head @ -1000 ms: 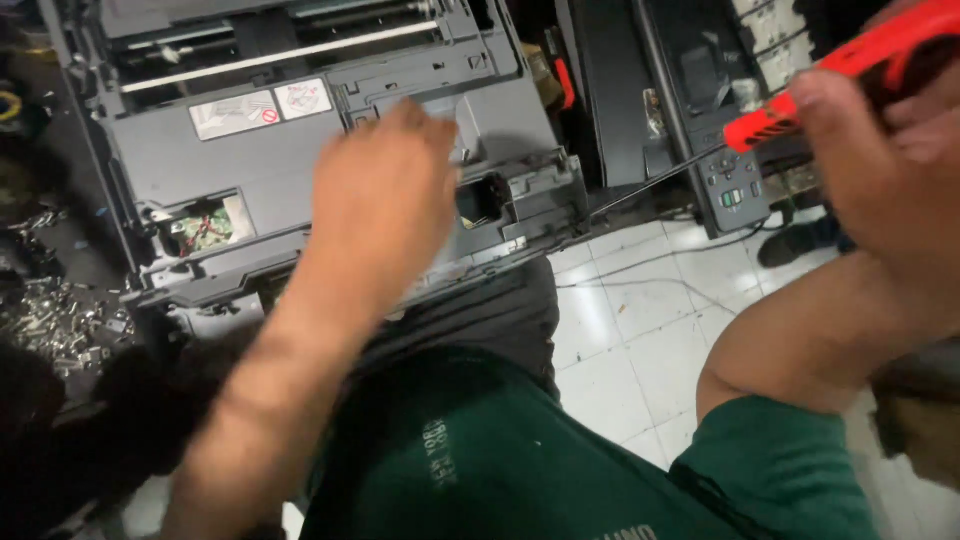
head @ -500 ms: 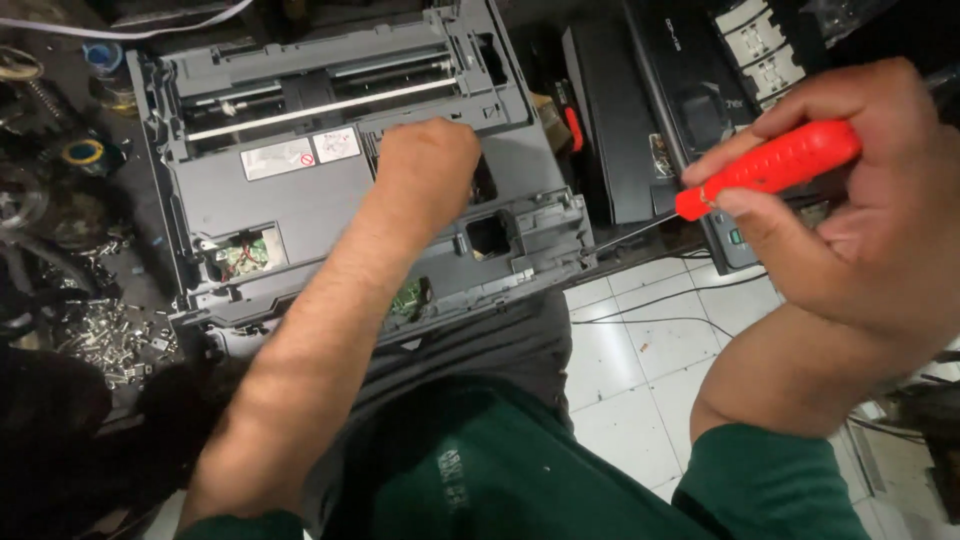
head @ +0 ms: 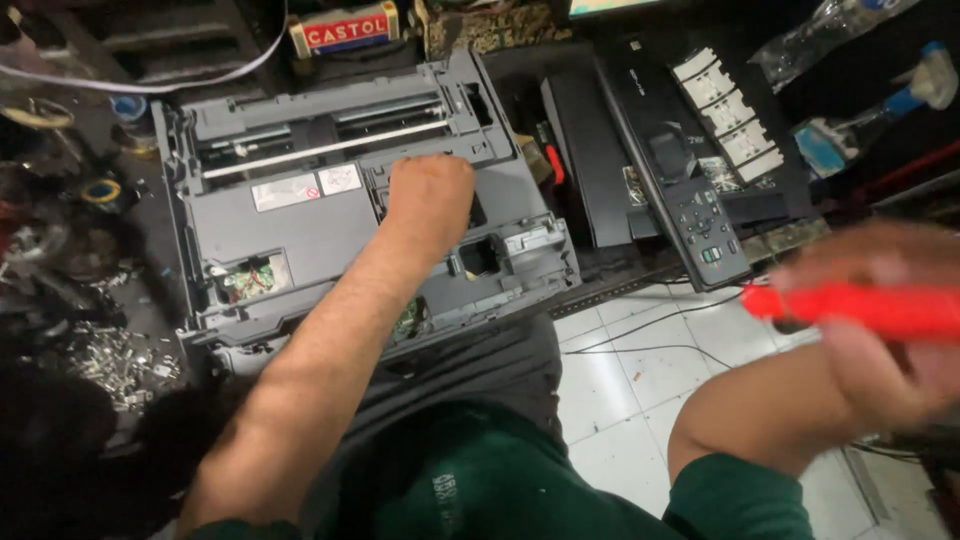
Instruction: Reattaching the internal components and main cover of a printer using a screwdriver.
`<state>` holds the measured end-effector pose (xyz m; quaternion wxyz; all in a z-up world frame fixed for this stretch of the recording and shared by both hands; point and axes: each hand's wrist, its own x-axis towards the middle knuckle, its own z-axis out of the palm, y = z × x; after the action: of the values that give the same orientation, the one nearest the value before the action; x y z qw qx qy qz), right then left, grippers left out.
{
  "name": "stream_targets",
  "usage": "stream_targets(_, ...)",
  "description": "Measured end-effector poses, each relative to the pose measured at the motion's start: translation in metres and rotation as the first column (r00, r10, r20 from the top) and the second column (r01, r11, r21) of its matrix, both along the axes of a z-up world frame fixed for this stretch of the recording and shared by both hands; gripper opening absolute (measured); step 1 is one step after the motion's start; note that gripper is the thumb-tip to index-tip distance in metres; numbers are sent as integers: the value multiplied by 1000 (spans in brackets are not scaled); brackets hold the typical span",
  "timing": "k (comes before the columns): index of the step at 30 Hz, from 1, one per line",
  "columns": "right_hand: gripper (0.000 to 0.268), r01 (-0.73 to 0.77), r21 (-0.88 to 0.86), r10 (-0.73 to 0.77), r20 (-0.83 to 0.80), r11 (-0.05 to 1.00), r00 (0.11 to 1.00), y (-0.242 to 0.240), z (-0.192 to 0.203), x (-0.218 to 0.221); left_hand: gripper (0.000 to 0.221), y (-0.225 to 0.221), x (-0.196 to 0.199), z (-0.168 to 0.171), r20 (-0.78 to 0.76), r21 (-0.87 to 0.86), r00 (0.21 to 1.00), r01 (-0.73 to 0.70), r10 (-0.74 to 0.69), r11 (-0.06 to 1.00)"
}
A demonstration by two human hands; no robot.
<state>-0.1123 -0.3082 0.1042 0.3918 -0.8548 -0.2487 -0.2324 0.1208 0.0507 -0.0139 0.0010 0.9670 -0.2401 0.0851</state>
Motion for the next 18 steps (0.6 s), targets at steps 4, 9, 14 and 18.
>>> stream_targets(4, 34, -381, -562, 218, -336, 734, 916, 38, 85, -41, 19, -2, 3, -10, 143, 30, 990, -12, 8, 999)
stream_targets(9, 31, -507, -750, 203, -466, 426, 861, 113, 81, -73, 11, 12, -13, 28, 86, -159, 996, 28, -15, 987)
stream_targets(14, 22, -445, -777, 188, -405, 445, 895, 130, 91, -62, 12, 48, -82, 126, -127, -397, 992, -30, -22, 917)
stream_targets(18, 33, -559, -745, -138, -637, 365, 759, 117, 75, -46, 17, 89, -144, 157, -74, -593, 988, 67, -137, 803)
